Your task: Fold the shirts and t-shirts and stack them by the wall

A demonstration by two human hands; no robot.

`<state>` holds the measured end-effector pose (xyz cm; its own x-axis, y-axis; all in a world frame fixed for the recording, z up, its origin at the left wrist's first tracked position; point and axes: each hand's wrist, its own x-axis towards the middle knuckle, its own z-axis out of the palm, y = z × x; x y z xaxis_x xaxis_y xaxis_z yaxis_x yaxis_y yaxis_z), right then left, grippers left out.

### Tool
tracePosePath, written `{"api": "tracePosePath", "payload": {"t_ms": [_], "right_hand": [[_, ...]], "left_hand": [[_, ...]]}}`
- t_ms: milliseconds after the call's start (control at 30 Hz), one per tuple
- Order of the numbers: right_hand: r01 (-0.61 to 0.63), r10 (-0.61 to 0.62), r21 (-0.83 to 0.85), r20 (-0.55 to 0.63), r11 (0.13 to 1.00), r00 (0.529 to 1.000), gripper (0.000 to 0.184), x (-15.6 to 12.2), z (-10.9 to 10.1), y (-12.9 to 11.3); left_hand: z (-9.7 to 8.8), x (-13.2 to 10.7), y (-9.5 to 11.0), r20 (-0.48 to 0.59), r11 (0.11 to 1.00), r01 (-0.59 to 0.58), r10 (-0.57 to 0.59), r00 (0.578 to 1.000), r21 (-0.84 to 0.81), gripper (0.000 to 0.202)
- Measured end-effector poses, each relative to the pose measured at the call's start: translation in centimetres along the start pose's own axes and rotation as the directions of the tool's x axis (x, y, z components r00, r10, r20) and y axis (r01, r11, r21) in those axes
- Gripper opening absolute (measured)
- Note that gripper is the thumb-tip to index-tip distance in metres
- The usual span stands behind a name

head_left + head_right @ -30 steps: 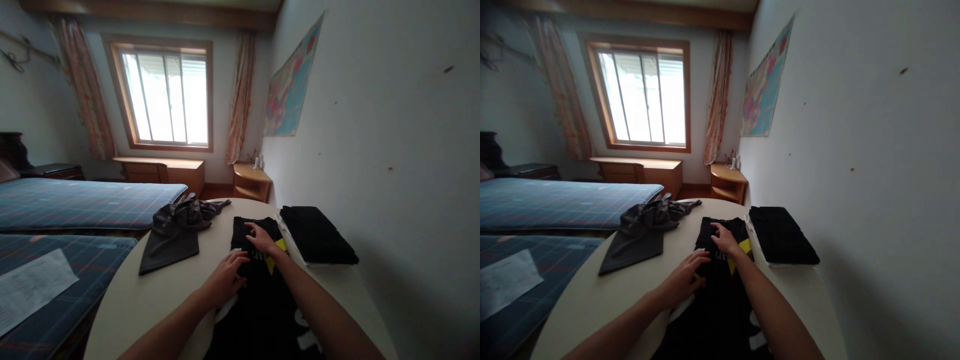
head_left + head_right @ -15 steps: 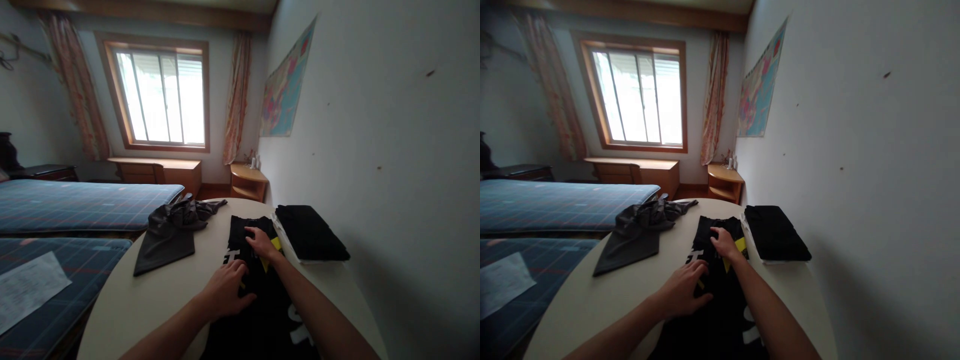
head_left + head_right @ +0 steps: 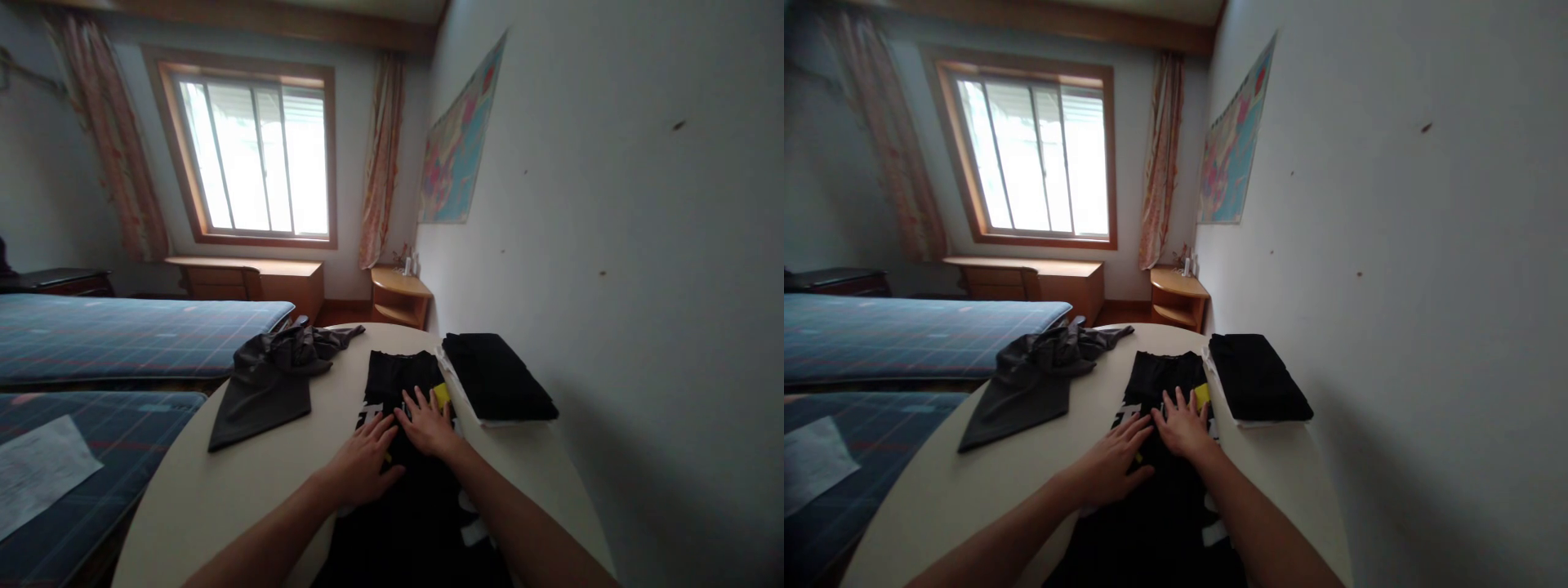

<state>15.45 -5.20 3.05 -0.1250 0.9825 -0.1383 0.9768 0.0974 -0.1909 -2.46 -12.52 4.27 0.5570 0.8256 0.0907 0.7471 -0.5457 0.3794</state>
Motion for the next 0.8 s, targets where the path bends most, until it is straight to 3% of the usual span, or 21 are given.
{"api": "tracePosePath", "payload": {"t_ms": [133,233,333,400,500,667,800], "right_hand": [[0.009,-0.009,-0.027,0.019,1.000,1.000,0.071,1.9,-0.4,-0.5],[0.004,-0.004,-0.016,0.019,1.000,1.000,0.072,4.0,-0.6,-0.6],[0.001,-0.001,0.007,0.022,1.000,1.000,0.073,6.4,-1.0,-0.6],[0.001,-0.002,0.023,0.011,1.000,1.000,0.073,7.7,-1.2,-0.6],[0.002,-0.001,0.032,-0.022,0.999,1.000,0.072,8.7,-1.4,-0.5],[0.115,-0.107,0.041,-0.154,0.993,0.982,0.064,7.4,-1.1,0.3],[0.200,-0.179,0.079,-0.217,0.976,0.959,0.051,5.6,-0.8,0.9]], "left_hand": [[0.0,1.4,-1.5,-0.026,0.999,0.010,-0.010,1.000,0.030,0.068],[-0.4,1.9,-2.2,-0.125,0.997,0.038,-0.030,0.992,0.063,0.057],[-1.2,1.4,-1.9,-0.236,0.990,0.105,-0.081,0.968,0.094,0.039],[-2.0,0.5,-1.3,-0.254,0.981,0.156,-0.124,0.959,0.114,0.030],[-3.1,-1.0,-0.3,-0.203,0.968,0.219,-0.191,0.960,0.123,0.026],[-4.1,-2.3,0.4,0.015,0.937,0.319,-0.324,0.946,0.139,0.035],[-4.3,-2.5,0.5,0.055,0.954,0.287,-0.293,0.955,0.087,0.033]]}}
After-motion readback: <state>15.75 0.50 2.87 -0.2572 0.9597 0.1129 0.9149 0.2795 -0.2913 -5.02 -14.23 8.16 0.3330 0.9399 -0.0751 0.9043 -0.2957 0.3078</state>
